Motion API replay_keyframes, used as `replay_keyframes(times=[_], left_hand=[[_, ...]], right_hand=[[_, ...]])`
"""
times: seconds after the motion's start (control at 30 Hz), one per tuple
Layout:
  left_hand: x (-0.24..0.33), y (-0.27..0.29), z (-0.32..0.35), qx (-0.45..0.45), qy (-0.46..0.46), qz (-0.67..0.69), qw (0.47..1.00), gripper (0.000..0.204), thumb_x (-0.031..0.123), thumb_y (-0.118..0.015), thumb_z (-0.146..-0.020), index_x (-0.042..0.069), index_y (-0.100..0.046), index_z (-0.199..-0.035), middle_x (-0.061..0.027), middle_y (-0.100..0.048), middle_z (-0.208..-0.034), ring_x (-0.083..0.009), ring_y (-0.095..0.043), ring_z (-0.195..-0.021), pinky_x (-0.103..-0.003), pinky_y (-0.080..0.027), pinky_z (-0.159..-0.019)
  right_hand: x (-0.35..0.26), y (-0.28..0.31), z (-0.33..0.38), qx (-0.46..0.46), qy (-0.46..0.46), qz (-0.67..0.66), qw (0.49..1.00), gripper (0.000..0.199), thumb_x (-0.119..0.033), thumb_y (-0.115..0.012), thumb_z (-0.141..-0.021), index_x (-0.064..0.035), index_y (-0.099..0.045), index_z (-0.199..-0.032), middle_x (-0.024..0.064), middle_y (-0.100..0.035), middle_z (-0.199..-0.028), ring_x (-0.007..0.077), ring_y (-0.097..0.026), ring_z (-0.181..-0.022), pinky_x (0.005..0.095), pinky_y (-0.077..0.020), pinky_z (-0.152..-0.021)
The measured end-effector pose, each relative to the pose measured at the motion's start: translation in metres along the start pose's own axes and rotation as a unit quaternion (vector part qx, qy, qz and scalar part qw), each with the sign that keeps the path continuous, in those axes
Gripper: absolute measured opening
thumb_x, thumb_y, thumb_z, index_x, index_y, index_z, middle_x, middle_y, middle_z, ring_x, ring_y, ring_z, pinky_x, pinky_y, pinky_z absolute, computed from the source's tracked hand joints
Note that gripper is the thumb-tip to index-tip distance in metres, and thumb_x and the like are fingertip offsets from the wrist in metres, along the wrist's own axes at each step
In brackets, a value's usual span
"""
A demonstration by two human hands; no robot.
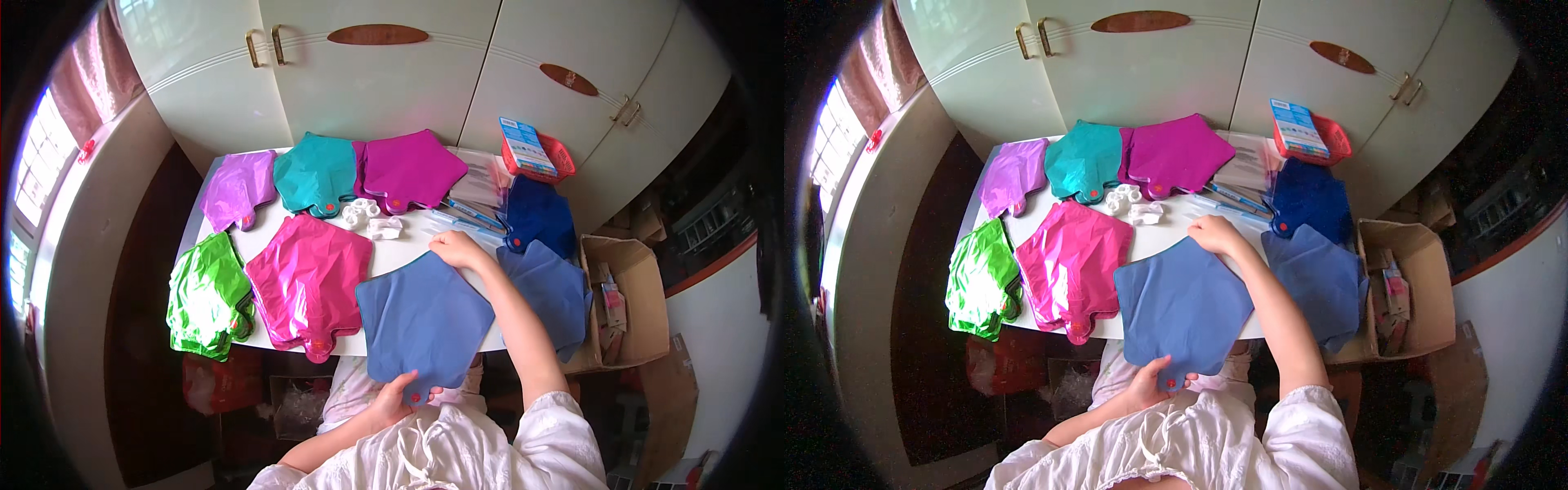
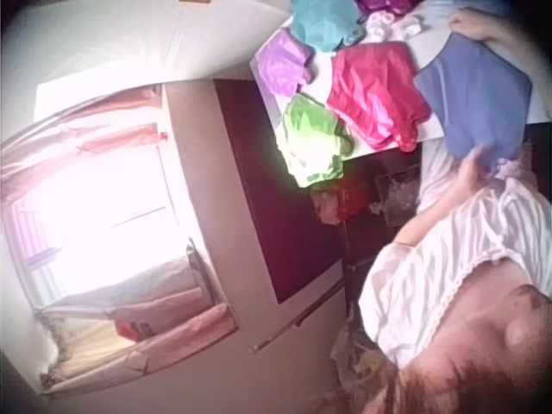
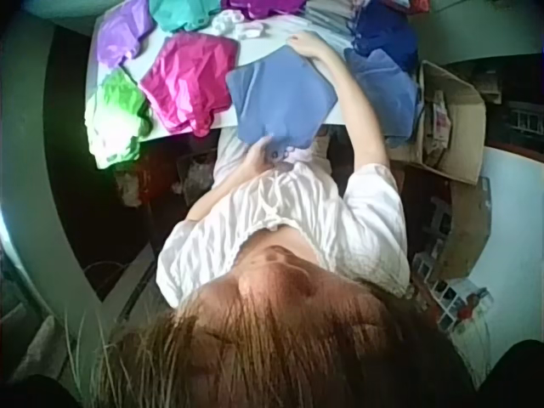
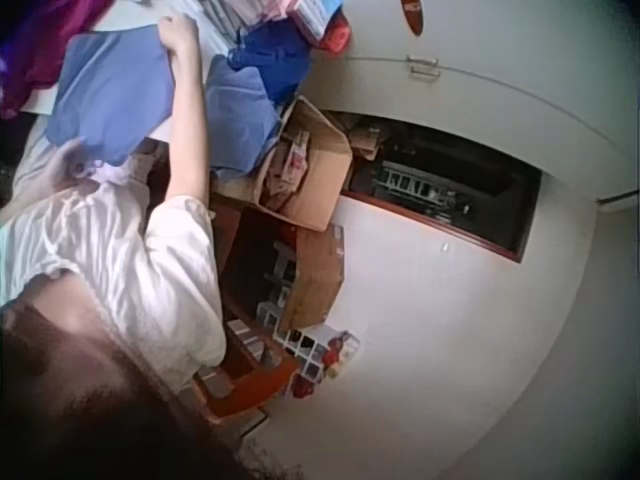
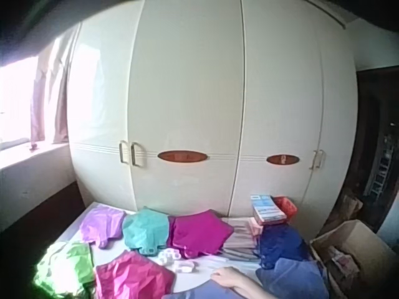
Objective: Folding colorful fabric items and placing them into retail packaging bags with cardboard inserts.
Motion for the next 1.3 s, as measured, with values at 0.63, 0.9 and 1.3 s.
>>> replay_keyframes(times=[0.63, 0.9, 1.3], left_hand=[[0.006, -0.007, -0.013, 0.005, 0.008, -0.017, 1.000, 0.044, 0.042, -0.041, -0.095, 0.004, -0.048, -0.116, -0.0180, -0.063, -0.089, -0.0301, -0.061, -0.086, -0.039, -0.045, -0.082], [0.009, -0.015, -0.011, 0.014, 0.031, 0.002, 0.999, 0.033, 0.037, -0.044, -0.095, 0.006, -0.050, -0.107, -0.0164, -0.062, -0.085, -0.0292, -0.060, -0.081, -0.039, -0.046, -0.079], [0.018, -0.025, -0.010, 0.036, 0.032, -0.085, 0.995, 0.042, 0.038, -0.038, -0.096, 0.002, -0.052, -0.112, -0.0158, -0.066, -0.095, -0.0271, -0.065, -0.087, -0.036, -0.047, -0.078]], right_hand=[[-0.017, 0.002, -0.001, -0.032, 0.006, 0.070, 0.997, 0.042, -0.045, -0.054, -0.087, -0.0046, -0.066, -0.087, 0.0166, -0.066, -0.080, 0.0308, -0.064, -0.077, 0.0398, -0.0480, -0.070], [0.007, 0.006, 0.020, 0.013, -0.039, -0.083, 0.996, 0.049, -0.044, -0.058, -0.085, -0.0016, -0.056, -0.110, 0.0206, -0.064, -0.099, 0.0294, -0.062, -0.093, 0.0377, -0.0472, -0.080], [0.018, 0.005, 0.071, -0.078, -0.038, -0.002, 0.996, 0.048, -0.036, -0.051, -0.088, 0.0035, -0.049, -0.116, 0.0299, -0.057, -0.112, 0.0415, -0.056, -0.106, 0.0428, -0.0440, -0.089]])
Point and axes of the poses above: each hand's wrist, its own z-axis away from the middle knuckle, its own y-axis out of the back of the hand, x = y × z, the point moved 4 cm from there along -z, towards the middle knuckle
